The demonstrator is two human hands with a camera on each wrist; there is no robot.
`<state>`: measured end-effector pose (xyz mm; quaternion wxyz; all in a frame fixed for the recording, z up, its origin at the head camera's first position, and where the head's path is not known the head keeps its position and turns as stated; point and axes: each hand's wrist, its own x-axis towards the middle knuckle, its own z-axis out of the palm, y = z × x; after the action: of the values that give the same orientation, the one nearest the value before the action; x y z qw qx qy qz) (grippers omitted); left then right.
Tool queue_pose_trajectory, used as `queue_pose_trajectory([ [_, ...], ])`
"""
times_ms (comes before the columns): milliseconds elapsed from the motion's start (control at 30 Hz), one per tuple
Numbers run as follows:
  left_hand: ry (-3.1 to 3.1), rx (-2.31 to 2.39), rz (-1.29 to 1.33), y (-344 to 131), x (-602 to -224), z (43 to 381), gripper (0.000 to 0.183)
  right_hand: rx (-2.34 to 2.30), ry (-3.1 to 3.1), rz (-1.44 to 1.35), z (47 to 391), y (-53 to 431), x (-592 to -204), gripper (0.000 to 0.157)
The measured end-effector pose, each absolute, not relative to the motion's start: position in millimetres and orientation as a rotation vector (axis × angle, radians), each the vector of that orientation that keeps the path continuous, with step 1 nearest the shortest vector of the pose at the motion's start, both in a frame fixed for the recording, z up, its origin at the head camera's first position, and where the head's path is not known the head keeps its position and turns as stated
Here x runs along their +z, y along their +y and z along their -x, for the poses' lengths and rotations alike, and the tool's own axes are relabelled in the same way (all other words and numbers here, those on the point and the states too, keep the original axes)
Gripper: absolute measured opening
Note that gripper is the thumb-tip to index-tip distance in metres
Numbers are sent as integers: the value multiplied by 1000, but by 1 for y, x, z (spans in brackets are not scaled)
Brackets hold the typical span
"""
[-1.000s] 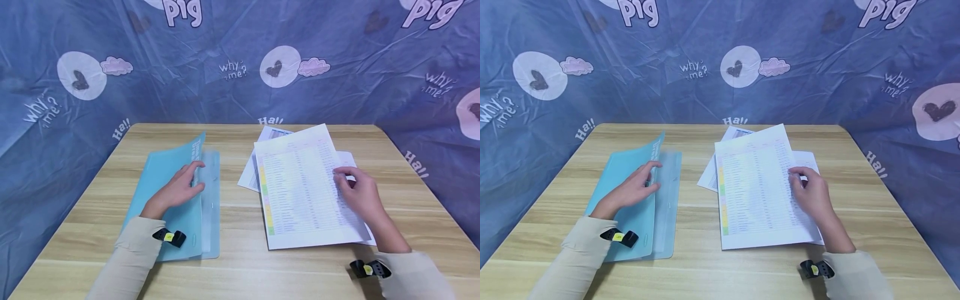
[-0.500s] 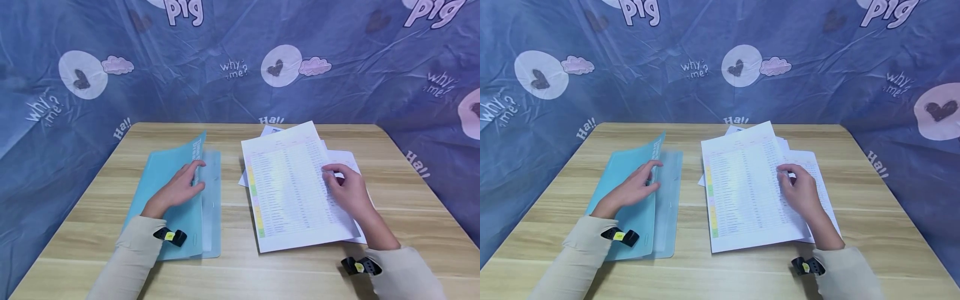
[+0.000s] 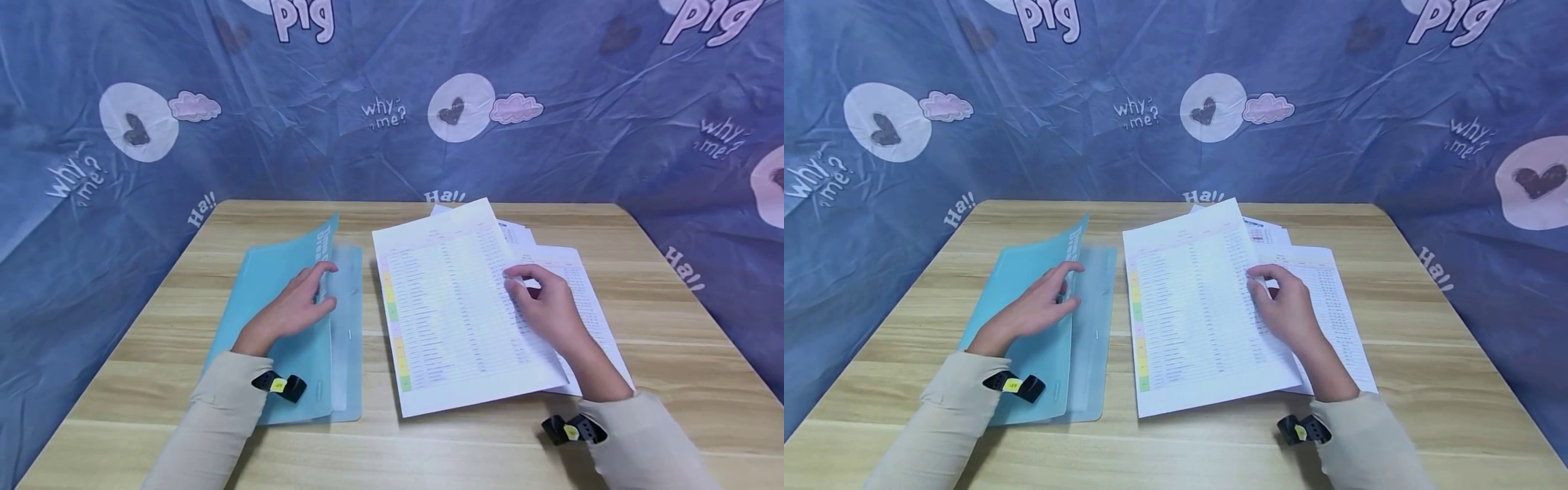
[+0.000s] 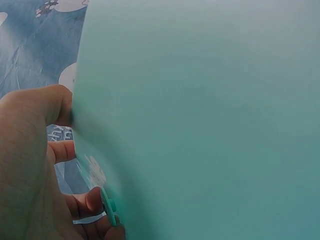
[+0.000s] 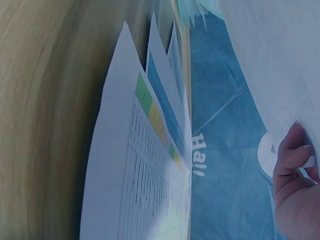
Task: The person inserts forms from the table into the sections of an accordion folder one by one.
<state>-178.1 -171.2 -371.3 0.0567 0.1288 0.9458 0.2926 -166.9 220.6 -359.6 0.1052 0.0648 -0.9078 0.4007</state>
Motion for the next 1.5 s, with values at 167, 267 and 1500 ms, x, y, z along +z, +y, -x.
queue_pose_trajectory([
  [167,2869,893,-382,-172,-371,177,54,1201,-2675,-223,169,212,-364,22],
  [267,2871,890,-372,-172,-370,175,54,1219,-2674,-245,172,205,-368,22],
  [1500,2857,862,-321,-168,-371,175,55,1433,-2722,-320,188,147,-380,22],
])
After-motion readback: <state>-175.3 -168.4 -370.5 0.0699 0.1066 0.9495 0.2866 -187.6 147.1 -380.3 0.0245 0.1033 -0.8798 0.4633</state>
